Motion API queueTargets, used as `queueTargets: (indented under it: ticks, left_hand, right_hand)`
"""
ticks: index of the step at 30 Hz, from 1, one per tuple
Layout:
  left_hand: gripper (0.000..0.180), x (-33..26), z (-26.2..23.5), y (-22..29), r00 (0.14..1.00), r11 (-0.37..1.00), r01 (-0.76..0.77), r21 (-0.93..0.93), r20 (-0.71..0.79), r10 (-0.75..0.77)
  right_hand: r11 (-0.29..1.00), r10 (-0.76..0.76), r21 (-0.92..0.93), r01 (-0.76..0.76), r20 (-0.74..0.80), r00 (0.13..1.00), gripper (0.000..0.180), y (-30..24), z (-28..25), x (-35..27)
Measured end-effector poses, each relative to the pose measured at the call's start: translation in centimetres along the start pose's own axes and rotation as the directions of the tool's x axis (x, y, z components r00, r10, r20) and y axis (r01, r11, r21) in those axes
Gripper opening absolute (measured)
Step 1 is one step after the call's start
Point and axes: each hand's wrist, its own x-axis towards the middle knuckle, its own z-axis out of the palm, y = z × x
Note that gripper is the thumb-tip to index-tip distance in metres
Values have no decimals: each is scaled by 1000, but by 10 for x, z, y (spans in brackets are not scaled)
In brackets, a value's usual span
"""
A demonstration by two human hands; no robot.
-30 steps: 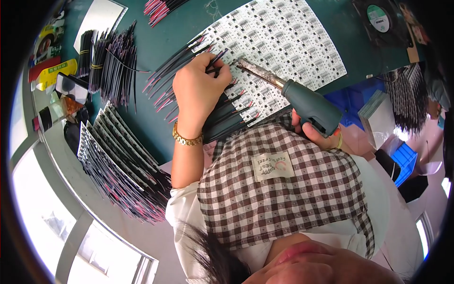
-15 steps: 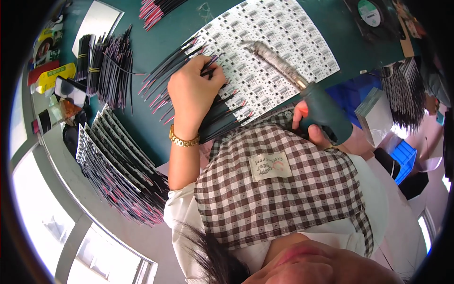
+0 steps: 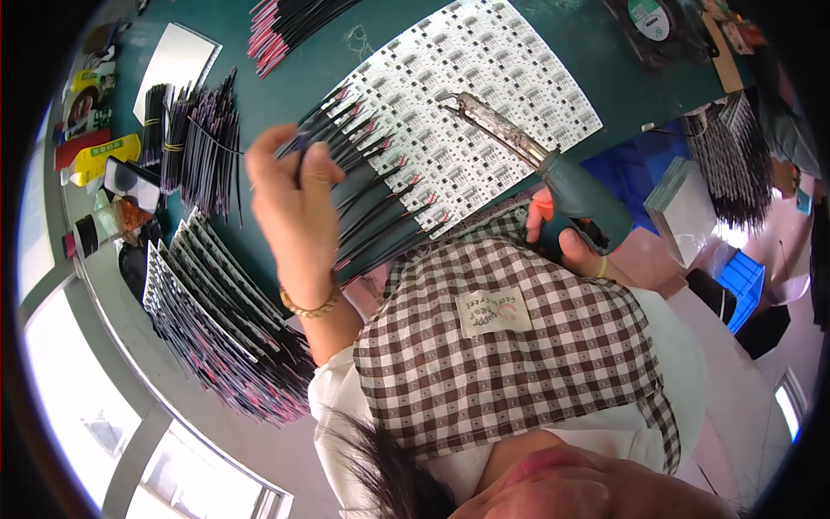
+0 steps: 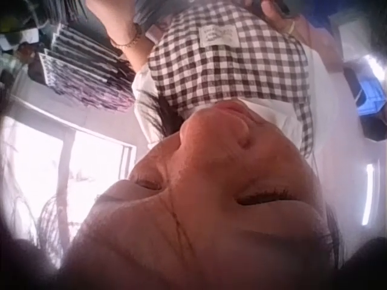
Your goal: The person positions wires onto the contact points of a circuit board and solders them in place using a soldering iron.
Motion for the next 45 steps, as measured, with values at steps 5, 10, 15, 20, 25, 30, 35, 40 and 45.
queueTargets:
  ticks: [5, 10, 15, 20, 25, 30, 35, 40, 45]
  left_hand:
    - [11, -3, 22, -11, 1000, 998, -13, 69, 27, 11]
    - [11, -6, 34, -17, 997, 998, 55, 25, 49, -56]
    - [12, -8, 42, -17, 999, 999, 34, 31, 25, -35]
    - [11, -8, 52, -25, 1000, 1000, 27, -13, -13, -27]
    - [11, -9, 50, -26, 998, 997, 61, -41, 17, -61]
    - [10, -12, 51, -17, 998, 997, 67, 46, 0, -67]
    - [10, -11, 53, -17, 998, 989, 58, 134, 11, -60]
    - [11, -12, 54, -20, 999, 974, -22, 224, 45, 12]
    - [12, -11, 53, -16, 998, 964, -36, 262, 59, 22]
  right_hand:
    - [998, -60, 27, 59, 25, 998, 48, 3, -3, 0]
    - [1000, 30, 5, -30, -9, 1000, 47, 2, -3, -3]
    - [1000, 20, -2, -20, 7, 1000, 46, 5, -2, -1]
    - [999, 26, -45, -24, 28, 999, 46, 7, -4, -2]
    - [993, -6, -120, 12, 57, 998, 39, 4, -2, 1]
    - [964, 116, -248, -96, 66, 991, 53, -4, 3, 2]
    - [981, 128, -159, -116, 66, 990, 54, -4, -1, -5]
    - [934, 333, -144, -326, 21, 943, 51, 0, -4, -14]
    - [954, 236, -169, -247, -79, 968, 19, -6, 4, -8]
